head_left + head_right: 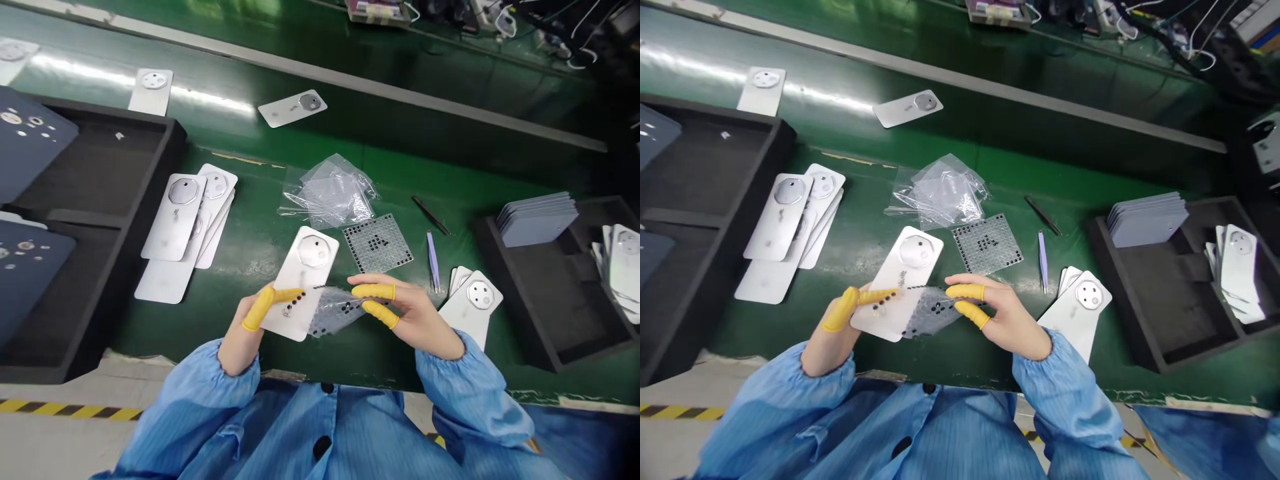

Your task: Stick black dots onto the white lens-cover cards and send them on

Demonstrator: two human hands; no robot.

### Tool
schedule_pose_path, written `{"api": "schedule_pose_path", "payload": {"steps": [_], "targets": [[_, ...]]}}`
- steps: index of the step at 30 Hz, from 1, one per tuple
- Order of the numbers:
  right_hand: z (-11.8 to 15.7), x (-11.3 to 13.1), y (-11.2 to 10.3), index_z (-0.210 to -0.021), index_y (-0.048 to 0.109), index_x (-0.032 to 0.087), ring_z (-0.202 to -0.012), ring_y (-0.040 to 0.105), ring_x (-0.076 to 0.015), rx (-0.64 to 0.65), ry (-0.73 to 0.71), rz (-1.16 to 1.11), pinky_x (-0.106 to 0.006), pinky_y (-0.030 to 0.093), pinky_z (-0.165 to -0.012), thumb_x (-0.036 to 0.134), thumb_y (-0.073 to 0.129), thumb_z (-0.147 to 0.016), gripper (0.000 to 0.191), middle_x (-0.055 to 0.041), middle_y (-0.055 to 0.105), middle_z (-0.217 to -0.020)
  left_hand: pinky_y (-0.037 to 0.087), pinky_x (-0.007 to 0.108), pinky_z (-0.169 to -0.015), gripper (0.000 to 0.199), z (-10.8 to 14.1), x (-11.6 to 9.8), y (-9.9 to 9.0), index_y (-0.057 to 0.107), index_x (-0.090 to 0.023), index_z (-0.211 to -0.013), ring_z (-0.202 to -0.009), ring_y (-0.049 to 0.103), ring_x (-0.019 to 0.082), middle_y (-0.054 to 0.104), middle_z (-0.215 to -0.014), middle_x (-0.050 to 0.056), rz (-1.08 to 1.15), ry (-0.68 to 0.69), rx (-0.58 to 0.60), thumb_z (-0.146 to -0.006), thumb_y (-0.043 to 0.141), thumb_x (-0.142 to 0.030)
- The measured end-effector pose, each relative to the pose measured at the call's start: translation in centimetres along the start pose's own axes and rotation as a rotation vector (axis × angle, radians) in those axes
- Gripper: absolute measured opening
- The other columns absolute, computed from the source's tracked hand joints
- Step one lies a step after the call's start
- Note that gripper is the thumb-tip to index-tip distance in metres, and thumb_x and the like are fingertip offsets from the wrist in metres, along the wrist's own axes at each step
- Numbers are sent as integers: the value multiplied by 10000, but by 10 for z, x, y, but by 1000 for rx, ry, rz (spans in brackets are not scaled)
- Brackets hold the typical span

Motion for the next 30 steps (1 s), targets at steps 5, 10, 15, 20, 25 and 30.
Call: {"api": "schedule_pose_path", "payload": {"steps": [5, 10, 15, 20, 25, 30], "targets": [[-8, 9, -1, -1130, 639, 213, -1117, 623, -169, 43, -76, 248, -352, 533, -963, 116, 538, -905, 265, -92, 635, -1232, 581, 272, -650, 291, 3, 3, 7, 797, -153, -765, -813, 702, 242, 728, -1005, 102, -45, -70, 5, -605, 845, -391], [-6, 37, 0, -1178, 611, 230, -1113, 616, -163, 48, -210, 247, -324, 546, -933, 45, 526, -889, 354, -80, 623, -1240, 567, 255, -699, 393, 3, 21, 0, 789, -155, -884, -832, 702, 225, 748, -986, 98, 104, -82, -51, -660, 793, -478], [-12, 31, 3, -1231, 576, 237, -1180, 575, -169, 185, -221, 257, -338, 540, -949, 28, 484, -900, 402, -88, 585, -1290, 567, 260, -636, 408, 5, 25, 2, 792, -144, -778, -771, 700, 227, 752, -929, 103, 153, -84, -13, -646, 778, -530], [-20, 20, 12, -1241, 563, 214, -1245, 511, -235, 50, -270, 458, -479, 467, -1034, 70, 531, -884, 386, -120, 562, -1304, 562, 249, -572, 334, 10, 25, 7, 791, -132, -788, -710, 686, 198, 725, -976, 100, 38, -147, -47, -557, 868, -360], [-19, 26, 59, -1125, 597, 177, -1003, 606, -212, -66, -387, 460, -382, 575, -815, 75, 542, -871, 279, -112, 646, -1074, 582, 320, -731, 262, 10, 16, 9, 788, -142, -855, -864, 693, 259, 724, -995, 103, -134, 37, -56, -659, 799, -315], [-21, 9, 96, -1056, 607, 132, -940, 648, -196, 4, -442, 473, -325, 603, -753, 107, 449, -922, 209, -136, 663, -1017, 562, 335, -811, 185, 14, 14, 7, 782, -192, -908, -930, 687, 264, 724, -1016, 74, -381, 231, -54, -751, 694, -232]]}}
Point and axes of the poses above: each hand's wrist, its own z-axis away from the middle knuckle, its own y-axis out of the palm, x = y × z, the point moved 7 cm from there along -z, towards the middle knuckle
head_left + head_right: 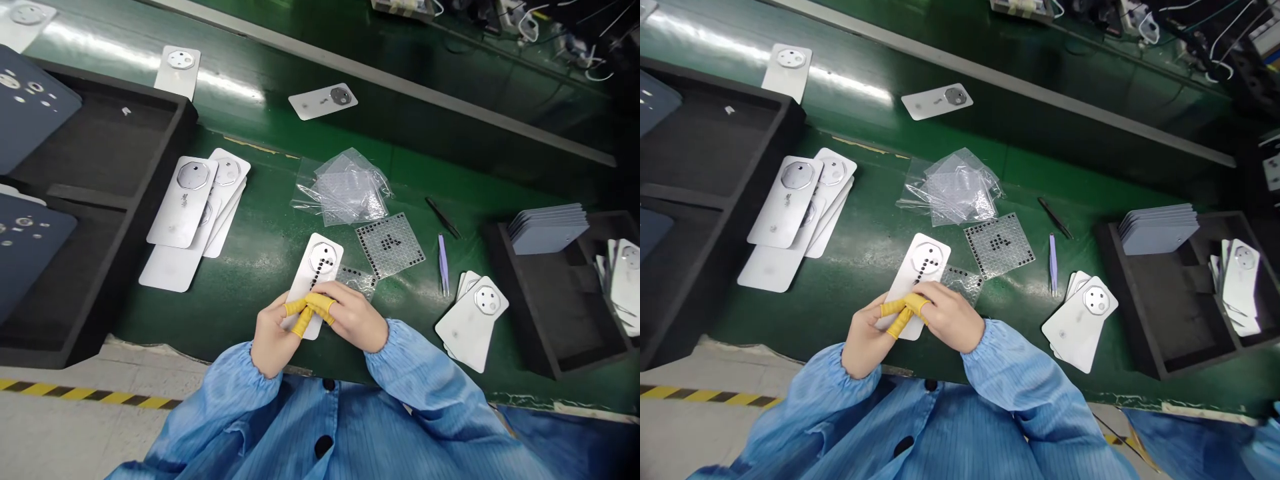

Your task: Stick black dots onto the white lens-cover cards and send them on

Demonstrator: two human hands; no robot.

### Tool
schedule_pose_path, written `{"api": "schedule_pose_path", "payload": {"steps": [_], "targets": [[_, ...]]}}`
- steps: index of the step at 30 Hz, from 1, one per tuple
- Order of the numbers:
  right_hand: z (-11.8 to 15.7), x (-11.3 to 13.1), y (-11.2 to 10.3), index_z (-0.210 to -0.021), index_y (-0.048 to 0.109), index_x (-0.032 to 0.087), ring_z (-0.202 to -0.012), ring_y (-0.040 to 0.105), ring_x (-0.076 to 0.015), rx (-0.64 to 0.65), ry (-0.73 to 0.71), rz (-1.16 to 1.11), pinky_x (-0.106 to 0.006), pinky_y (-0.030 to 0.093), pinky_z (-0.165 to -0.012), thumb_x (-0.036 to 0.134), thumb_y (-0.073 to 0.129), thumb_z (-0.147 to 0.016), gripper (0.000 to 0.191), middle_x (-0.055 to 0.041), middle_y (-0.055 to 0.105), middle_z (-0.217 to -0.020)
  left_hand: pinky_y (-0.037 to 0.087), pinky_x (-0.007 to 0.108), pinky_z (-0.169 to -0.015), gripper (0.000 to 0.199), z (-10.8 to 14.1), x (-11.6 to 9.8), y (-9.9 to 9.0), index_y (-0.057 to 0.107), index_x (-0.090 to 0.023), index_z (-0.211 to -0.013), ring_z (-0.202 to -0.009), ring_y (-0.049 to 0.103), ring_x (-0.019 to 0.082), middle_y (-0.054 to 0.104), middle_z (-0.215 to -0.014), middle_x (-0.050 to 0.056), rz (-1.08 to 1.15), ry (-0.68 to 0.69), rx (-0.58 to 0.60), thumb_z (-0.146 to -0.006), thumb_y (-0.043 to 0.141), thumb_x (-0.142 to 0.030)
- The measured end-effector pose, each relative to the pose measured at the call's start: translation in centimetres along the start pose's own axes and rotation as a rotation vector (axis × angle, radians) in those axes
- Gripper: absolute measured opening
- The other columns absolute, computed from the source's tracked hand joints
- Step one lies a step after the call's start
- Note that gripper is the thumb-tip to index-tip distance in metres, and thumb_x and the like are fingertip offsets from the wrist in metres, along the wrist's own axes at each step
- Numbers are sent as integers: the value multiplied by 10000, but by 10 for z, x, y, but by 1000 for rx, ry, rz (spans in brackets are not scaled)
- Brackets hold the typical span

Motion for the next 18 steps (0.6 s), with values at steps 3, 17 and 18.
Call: {"api": "schedule_pose_path", "payload": {"steps": [3, 17, 18], "targets": [[4, -1, -1, -1137, 577, 118, -900, 679, -183, -44, 16, 12, -302, 614, -732, 91, 386, -935, 279, -128, 682, -1020, 566, 330, -798, 195, 2, 3, -2, 775, -189, -932, -920, 692, 259, 726, -1017, 71, -28, 2, -18, -765, 687, -237], [8, -18, 5, -1075, 593, 138, -933, 659, -180, -174, 82, -164, -321, 597, -777, 170, 498, -923, 183, -132, 674, -993, 568, 330, -814, 202, 4, -1, 2, 774, -202, -950, -921, 701, 254, 730, -1043, 75, -135, 69, -19, -782, 661, -206], [9, -25, 4, -1045, 605, 149, -915, 657, -169, -220, 154, -228, -313, 591, -777, 172, 519, -915, 157, -118, 671, -977, 569, 335, -826, 190, 4, -1, -1, 777, -205, -935, -920, 704, 256, 731, -1046, 74, -133, 55, -19, -779, 670, -222]]}}
Point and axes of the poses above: each hand's wrist, its own z-axis away from the middle knuckle, its own y-axis out of the palm, x = y × z, the point moved 7 cm from there along -z, towards the middle knuckle
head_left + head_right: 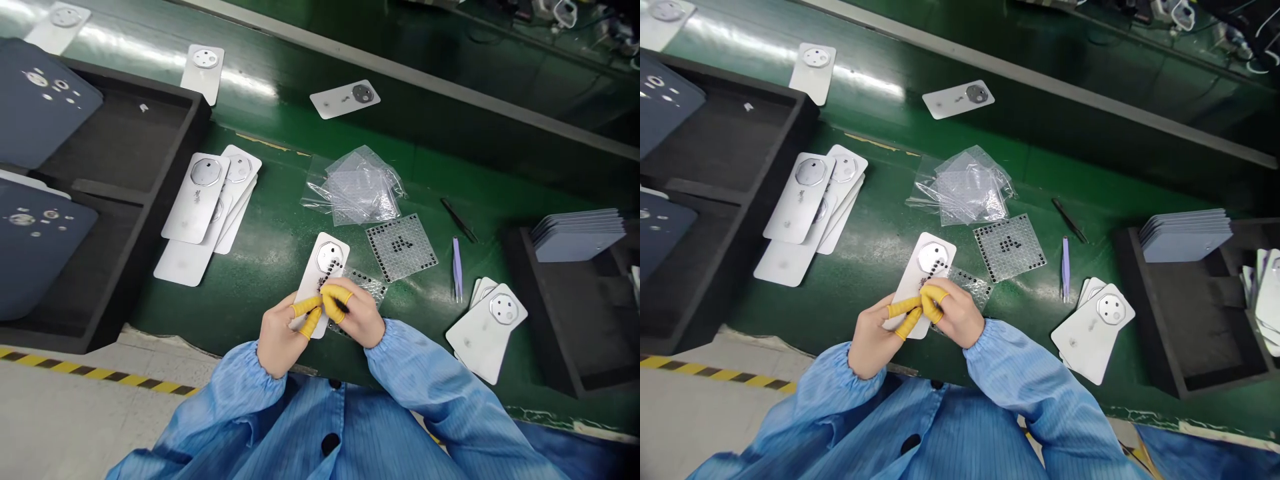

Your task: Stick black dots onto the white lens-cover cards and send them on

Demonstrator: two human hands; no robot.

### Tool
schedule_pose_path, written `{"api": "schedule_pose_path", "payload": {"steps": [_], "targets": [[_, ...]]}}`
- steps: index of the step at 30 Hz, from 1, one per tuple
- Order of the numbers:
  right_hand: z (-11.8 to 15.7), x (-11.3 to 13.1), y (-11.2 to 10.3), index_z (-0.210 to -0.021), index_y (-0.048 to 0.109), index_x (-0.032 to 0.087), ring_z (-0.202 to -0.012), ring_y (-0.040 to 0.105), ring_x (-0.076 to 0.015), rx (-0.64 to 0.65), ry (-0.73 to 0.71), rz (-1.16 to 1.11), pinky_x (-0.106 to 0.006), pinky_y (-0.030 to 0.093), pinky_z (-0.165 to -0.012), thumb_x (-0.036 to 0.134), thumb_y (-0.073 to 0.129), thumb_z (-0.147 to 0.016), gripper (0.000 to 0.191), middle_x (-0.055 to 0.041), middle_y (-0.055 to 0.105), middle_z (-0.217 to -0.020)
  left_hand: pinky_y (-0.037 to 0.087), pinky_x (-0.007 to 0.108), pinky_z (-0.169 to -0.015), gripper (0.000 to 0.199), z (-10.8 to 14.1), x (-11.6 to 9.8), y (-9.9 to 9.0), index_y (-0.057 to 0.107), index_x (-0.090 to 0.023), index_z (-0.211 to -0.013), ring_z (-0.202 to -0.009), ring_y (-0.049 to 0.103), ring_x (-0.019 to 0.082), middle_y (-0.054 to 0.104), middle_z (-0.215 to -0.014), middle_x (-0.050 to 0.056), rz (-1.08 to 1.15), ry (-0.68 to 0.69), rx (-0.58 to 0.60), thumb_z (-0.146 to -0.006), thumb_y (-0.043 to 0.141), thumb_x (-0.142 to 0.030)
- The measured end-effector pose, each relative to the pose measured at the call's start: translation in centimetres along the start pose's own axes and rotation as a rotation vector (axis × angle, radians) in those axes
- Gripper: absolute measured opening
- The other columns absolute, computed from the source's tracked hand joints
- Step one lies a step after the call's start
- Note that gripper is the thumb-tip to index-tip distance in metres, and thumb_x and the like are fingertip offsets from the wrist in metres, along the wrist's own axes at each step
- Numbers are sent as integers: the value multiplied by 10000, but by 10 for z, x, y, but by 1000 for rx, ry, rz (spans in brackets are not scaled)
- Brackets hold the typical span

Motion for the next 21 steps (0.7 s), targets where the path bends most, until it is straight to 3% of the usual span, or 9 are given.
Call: {"api": "schedule_pose_path", "payload": {"steps": [2, 5, 7, 9, 11, 14, 16, 18, 21], "targets": [[-1, -11, -6, -985, 623, 167, -889, 656, -153, -96, 121, -64, -305, 579, -783, 154, 537, -903, 119, -94, 668, -951, 571, 343, -836, 184, 2, 2, -9, 779, -196, -910, -927, 704, 267, 729, -1058, 83, -1, -40, 5, -756, 705, -263], [0, -11, -10, -1009, 626, 180, -928, 656, -162, -128, 109, -38, -325, 565, -821, 132, 541, -894, 151, -97, 669, -997, 548, 357, -898, 264, 9, 9, -40, 760, -171, -962, -1023, 672, 290, 714, -1102, 105, -3, -116, -98, -750, 725, -325], [0, -5, -8, -1066, 614, 182, -963, 652, -171, -78, 51, -1, -333, 561, -835, 115, 538, -891, 202, -109, 663, -1043, 555, 349, -880, 447, 15, 16, -67, 671, -173, -1166, -1060, 656, 290, 699, -1138, 116, 96, -184, -258, -758, 725, -348], [-1, 2, -11, -1112, 602, 189, -971, 651, -176, -62, 18, 43, -336, 564, -829, 97, 547, -884, 251, -112, 659, -1063, 595, 323, -728, 770, 20, 26, -78, 411, -211, -1419, -945, 697, 271, 693, -1145, 125, 304, -291, -324, -742, 747, -354], [-5, 13, -19, -1143, 598, 207, -963, 652, -184, -118, -12, 106, -340, 569, -812, 78, 574, -865, 307, -107, 661, -1061, 594, 294, -594, 964, 18, 28, -64, 215, -229, -1485, -821, 716, 254, 688, -1146, 137, 535, -395, -202, -711, 779, -335], [-15, 35, -34, -1184, 590, 234, -967, 656, -193, -205, -40, 197, -334, 578, -820, 64, 606, -839, 385, -83, 680, -1041, 602, 298, -615, 729, 13, 8, -27, 408, -180, -1319, -862, 710, 269, 677, -1152, 150, 736, -392, 72, -704, 785, -290], [-22, 44, -37, -1221, 567, 236, -1003, 655, -197, -148, -12, 208, -340, 581, -865, 71, 571, -859, 397, -71, 689, -1058, 609, 309, -664, 564, 12, -12, -4, 458, -195, -1209, -923, 701, 277, 668, -1168, 142, 790, -315, 204, -736, 757, -262], [-26, 47, -37, -1263, 534, 229, -1043, 651, -206, -38, 34, 210, -372, 578, -909, 81, 492, -895, 398, -72, 688, -1097, 614, 329, -698, 539, 14, -26, 10, 422, -238, -1228, -952, 698, 276, 657, -1196, 128, 799, -251, 260, -777, 717, -243], [-26, 54, -39, -1302, 506, 200, -1119, 627, -240, 84, 13, 274, -436, 579, -929, 82, 426, -912, 415, -105, 673, -1163, 598, 378, -830, 591, 19, -35, 17, 379, -278, -1334, -1070, 659, 285, 600, -1301, 114, 746, -200, 231, -819, 666, -235]]}}
Point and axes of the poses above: each hand's wrist, its own z-axis away from the middle knuckle, its own y-axis out of the palm, x = y × z, the point moved 7 cm from there along -z, towards the middle knuckle
